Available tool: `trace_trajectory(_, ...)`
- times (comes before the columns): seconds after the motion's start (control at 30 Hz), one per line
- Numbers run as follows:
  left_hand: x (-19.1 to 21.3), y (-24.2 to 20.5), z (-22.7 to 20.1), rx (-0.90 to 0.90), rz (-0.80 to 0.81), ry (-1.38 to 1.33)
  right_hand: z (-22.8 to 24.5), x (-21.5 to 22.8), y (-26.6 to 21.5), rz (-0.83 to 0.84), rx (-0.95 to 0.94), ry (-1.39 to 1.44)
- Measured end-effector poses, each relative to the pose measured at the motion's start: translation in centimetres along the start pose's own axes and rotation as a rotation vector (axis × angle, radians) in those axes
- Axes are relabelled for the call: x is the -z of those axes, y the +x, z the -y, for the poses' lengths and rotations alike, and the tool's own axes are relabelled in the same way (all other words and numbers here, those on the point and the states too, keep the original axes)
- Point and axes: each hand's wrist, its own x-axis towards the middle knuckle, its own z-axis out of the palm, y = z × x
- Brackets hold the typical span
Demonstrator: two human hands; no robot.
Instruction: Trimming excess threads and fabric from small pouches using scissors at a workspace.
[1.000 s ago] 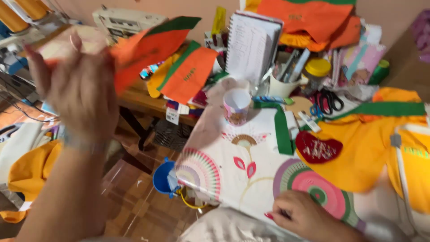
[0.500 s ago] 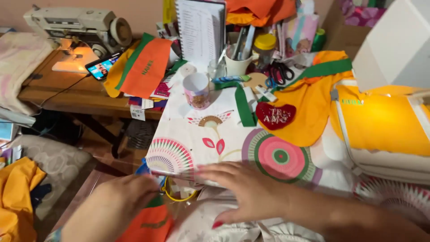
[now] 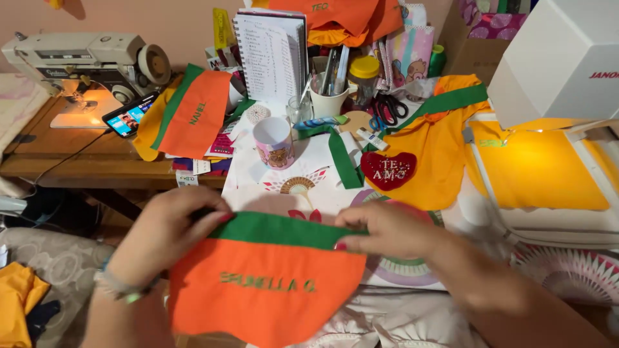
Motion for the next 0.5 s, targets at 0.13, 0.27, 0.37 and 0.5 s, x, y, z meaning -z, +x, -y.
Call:
trace_trajectory(0.13, -2.9, 5.1, -3.0, 0.123, 0.146, -0.070, 1.0, 1.5, 4.5, -0.043, 0.182, -0.354)
trace_trajectory(0.27, -15.7, 12.2, 2.3, 0.066, 0.288, -0.380, -1.0, 6.4, 8.0, -0.004, -0.033, -0.228)
trace_trajectory(0.37, -20.4, 15.9, 2.2, 0.033, 0.321, -0.410, -11.9, 10.5, 12.6, -0.326, -0.296, -0.123)
trace_trajectory(0.5, -24.3, 17.0, 2.9, -0.086, 0.403, -0.680, -29.5, 17.3, 19.3, -0.513, -0.798, -0.682)
